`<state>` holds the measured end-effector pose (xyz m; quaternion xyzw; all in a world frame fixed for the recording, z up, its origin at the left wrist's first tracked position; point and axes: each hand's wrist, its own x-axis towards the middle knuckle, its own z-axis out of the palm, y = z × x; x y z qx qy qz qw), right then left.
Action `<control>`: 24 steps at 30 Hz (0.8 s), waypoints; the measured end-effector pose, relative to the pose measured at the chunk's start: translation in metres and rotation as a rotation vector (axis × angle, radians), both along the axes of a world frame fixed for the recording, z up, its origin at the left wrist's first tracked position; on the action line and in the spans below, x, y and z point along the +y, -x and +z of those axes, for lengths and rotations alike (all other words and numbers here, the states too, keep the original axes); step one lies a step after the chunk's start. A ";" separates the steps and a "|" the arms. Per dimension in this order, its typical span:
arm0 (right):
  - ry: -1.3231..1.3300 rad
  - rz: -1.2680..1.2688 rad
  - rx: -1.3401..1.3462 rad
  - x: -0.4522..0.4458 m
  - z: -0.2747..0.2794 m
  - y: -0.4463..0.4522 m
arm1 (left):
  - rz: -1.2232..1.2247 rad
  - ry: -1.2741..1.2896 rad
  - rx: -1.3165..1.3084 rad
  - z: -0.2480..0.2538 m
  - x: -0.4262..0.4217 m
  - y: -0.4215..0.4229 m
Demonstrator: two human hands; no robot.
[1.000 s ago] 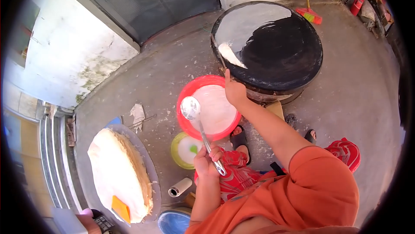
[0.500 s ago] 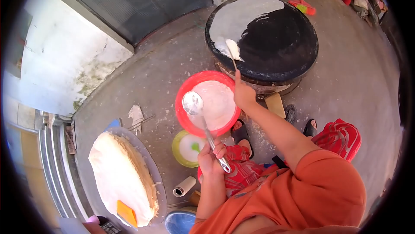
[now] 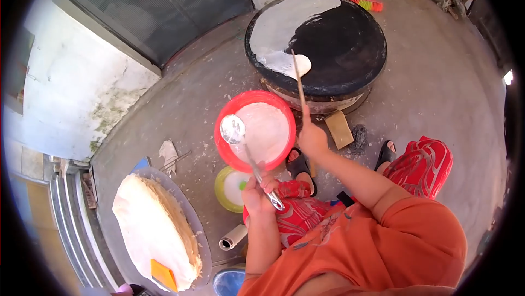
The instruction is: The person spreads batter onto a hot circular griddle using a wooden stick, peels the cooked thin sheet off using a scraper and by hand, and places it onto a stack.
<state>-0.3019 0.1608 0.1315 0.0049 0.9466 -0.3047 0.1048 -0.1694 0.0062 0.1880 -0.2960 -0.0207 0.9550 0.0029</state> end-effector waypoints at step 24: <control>-0.195 0.183 0.143 0.056 -0.022 -0.023 | -0.043 0.088 -0.065 -0.003 0.016 0.010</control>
